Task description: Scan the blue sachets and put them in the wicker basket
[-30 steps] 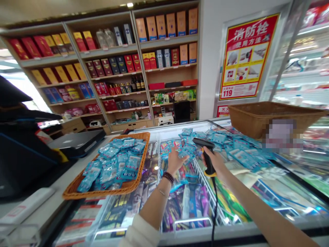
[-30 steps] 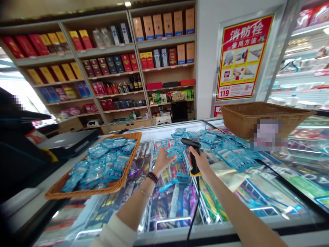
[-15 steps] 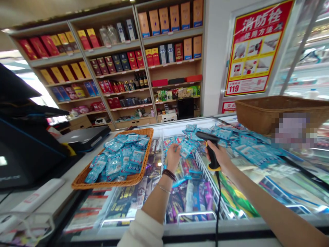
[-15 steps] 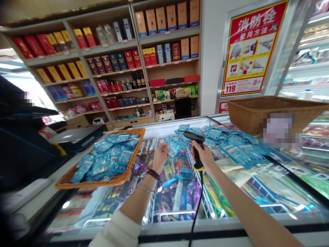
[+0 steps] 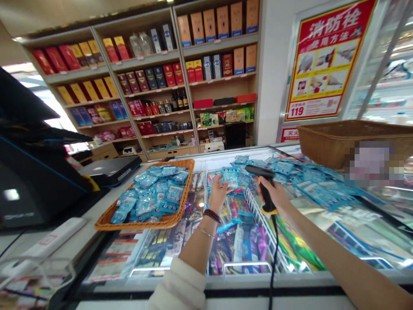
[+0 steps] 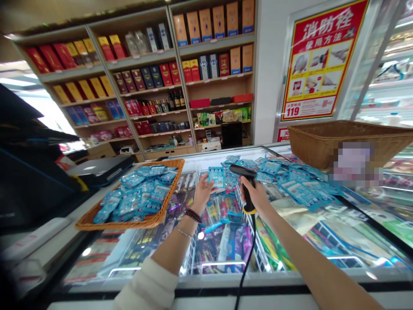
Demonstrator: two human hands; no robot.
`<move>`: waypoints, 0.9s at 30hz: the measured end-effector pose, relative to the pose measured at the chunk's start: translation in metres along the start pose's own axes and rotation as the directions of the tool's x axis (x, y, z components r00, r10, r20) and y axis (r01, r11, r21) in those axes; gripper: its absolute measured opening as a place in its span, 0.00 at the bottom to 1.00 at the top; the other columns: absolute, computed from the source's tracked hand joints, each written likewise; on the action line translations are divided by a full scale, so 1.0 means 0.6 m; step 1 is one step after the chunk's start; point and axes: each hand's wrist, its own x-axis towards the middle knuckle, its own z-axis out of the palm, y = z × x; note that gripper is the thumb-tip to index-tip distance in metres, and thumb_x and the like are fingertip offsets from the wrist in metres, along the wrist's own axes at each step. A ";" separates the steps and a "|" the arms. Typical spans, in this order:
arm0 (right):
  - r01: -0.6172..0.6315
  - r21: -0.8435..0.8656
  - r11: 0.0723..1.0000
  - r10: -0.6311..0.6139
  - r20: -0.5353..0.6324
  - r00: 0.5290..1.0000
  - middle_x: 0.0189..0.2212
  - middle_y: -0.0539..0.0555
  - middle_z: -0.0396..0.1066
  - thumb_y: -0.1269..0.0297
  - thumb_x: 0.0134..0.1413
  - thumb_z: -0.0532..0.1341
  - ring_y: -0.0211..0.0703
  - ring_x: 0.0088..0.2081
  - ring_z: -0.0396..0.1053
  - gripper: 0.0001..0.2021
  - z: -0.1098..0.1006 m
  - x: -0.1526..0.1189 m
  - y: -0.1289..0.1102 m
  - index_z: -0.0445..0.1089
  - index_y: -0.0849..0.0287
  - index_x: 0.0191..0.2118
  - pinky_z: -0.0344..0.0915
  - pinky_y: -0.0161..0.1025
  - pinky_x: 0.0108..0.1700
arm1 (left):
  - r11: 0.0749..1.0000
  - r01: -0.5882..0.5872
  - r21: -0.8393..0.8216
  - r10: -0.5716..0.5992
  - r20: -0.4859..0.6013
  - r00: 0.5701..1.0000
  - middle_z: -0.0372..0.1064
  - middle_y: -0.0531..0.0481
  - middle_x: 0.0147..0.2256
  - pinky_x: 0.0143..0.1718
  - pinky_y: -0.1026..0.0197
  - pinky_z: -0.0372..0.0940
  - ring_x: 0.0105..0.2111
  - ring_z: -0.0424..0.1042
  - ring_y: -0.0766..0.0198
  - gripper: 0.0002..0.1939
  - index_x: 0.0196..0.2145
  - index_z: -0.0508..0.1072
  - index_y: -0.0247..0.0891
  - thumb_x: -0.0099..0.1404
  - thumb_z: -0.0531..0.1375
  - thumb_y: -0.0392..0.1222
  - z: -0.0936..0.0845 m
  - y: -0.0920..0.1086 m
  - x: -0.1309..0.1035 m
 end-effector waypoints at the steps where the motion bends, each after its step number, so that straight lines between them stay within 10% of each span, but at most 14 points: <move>1: 0.001 0.003 1.000 -0.001 0.002 1.000 0.20 0.47 0.67 0.44 0.48 0.71 0.33 0.15 0.63 0.22 0.000 -0.001 -0.001 0.72 0.60 0.36 0.60 0.30 0.14 | 1.000 0.004 -0.002 -0.004 0.005 1.000 0.62 0.58 0.27 0.36 0.56 0.77 0.27 0.68 0.70 0.29 0.50 0.71 0.37 0.53 0.72 0.46 0.001 0.002 -0.001; 11: 0.029 -0.090 0.996 -0.024 0.055 0.998 0.18 0.47 0.67 0.41 0.45 0.70 0.33 0.14 0.61 0.23 0.005 0.001 0.009 0.67 0.58 0.30 0.59 0.32 0.14 | 1.000 0.008 0.004 -0.009 0.112 0.994 0.51 0.62 0.22 0.43 0.54 0.76 0.23 0.58 0.74 0.19 0.33 0.68 0.38 0.56 0.70 0.53 0.022 0.016 -0.017; 27: 0.120 -0.368 0.922 -0.023 0.257 0.966 0.09 0.47 0.62 0.41 0.52 0.64 0.34 0.10 0.58 0.24 0.003 -0.010 0.008 0.64 0.56 0.21 0.55 0.32 0.15 | 1.000 -0.001 -0.021 -0.001 -0.076 0.997 0.59 0.59 0.24 0.43 0.56 0.75 0.26 0.65 0.72 0.16 0.34 0.68 0.37 0.58 0.68 0.49 0.010 0.025 -0.001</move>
